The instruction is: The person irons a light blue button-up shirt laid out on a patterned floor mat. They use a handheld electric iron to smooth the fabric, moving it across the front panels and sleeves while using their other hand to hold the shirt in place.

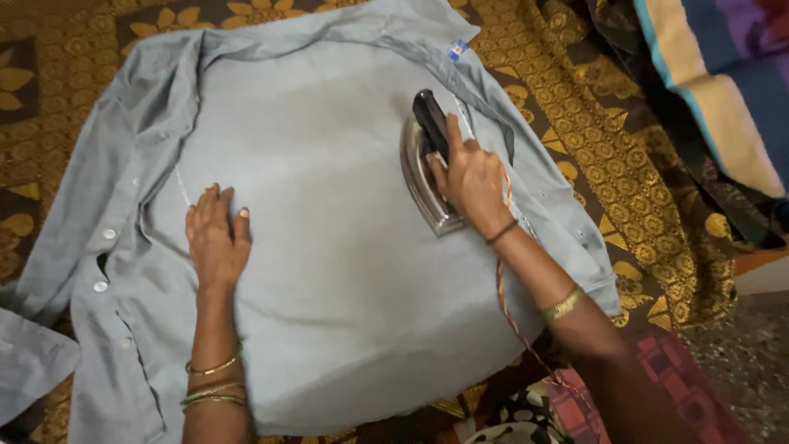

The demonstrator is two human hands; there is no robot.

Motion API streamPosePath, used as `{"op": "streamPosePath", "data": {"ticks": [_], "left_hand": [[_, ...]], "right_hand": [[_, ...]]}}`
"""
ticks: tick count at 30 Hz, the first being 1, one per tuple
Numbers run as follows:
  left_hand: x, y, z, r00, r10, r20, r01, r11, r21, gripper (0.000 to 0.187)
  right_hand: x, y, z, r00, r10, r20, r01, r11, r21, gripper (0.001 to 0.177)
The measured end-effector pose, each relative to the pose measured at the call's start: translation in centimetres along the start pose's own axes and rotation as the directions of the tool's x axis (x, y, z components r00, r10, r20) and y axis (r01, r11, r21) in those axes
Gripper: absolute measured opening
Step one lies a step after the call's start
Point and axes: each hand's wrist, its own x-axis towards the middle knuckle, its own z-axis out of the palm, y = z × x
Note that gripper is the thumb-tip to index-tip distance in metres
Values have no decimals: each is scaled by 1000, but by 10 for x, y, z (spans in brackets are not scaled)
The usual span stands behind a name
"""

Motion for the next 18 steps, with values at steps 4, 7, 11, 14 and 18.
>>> {"op": "streamPosePath", "data": {"ticks": [4,7,11,14,18], "left_hand": [[-1,-1,0,1000,12,-8,-12,1000,-8,44],[-1,-1,0,1000,24,-3,-24,1000,-6,44],[-3,-5,0,1000,10,-3,-10,1000,-19,43],[-3,-5,1,1000,20,-22,-20,1000,-19,42],[-2,-1,-2,1000,-9,-15,8,998,-64,43]], "right_hand": [[-34,-17,-37,1000,8,19,-8,1000,-9,72],[-59,-24,-59,997,11,76,-8,999,-36,74],[-92,-17,-72,986,-53,160,32,991,128,78],[-111,-1,-83,957,-233,169,171,932,320,76],[-119,12,-79,863,-440,250,253,803,539,65]]}}
